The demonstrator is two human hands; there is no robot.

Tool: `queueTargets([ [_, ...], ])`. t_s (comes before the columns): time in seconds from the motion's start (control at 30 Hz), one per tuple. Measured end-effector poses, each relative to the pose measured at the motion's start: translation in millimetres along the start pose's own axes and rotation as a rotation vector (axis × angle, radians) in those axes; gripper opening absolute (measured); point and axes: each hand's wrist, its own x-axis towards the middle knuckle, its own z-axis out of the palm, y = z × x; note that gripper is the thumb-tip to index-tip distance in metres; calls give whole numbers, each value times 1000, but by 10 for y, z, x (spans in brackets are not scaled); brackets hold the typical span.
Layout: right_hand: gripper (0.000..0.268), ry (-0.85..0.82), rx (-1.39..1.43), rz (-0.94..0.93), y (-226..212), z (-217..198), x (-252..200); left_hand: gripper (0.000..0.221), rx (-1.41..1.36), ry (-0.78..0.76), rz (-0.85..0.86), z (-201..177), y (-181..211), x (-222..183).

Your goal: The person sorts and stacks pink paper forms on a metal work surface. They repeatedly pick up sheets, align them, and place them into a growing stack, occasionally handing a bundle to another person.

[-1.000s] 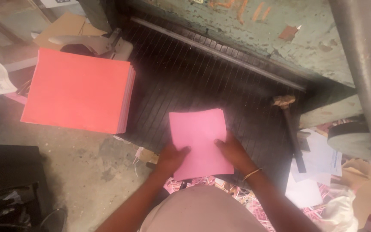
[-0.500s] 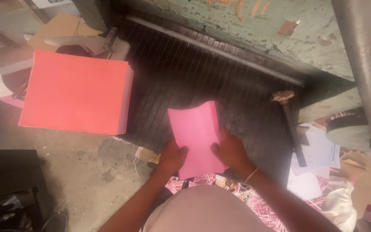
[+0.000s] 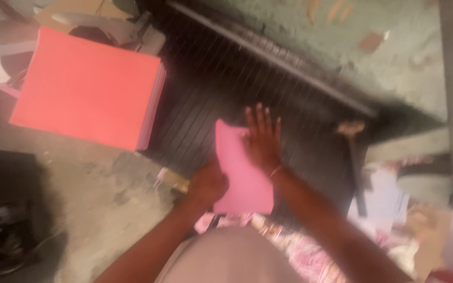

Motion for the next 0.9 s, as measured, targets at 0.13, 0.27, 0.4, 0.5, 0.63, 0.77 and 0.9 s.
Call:
queueTargets([
  [0.13,68,243,-20,-114,144,66,232,35,-18,29,18,-10,-103,47],
  [0.27,67,450,128,-122,254,215,388,33,16,1,-20,219,-238,-3],
  [0.4,69,102,42,-83,203,122,460,44,115,29,34,133,-141,-6],
  [0.5,68,148,28,-85,211,38,465,40,-96,38,-113,111,-116,49],
  [0.63,65,579,146,-253,200,158,323,34,-73,58,-72,269,-232,122],
  [0.77,71,157,39,-159,74,195,125,32,-38,176,51,180,-303,275],
  [0.9,64,262,30,-223,157,147,-225,37,-65,156,63,342,-279,192],
])
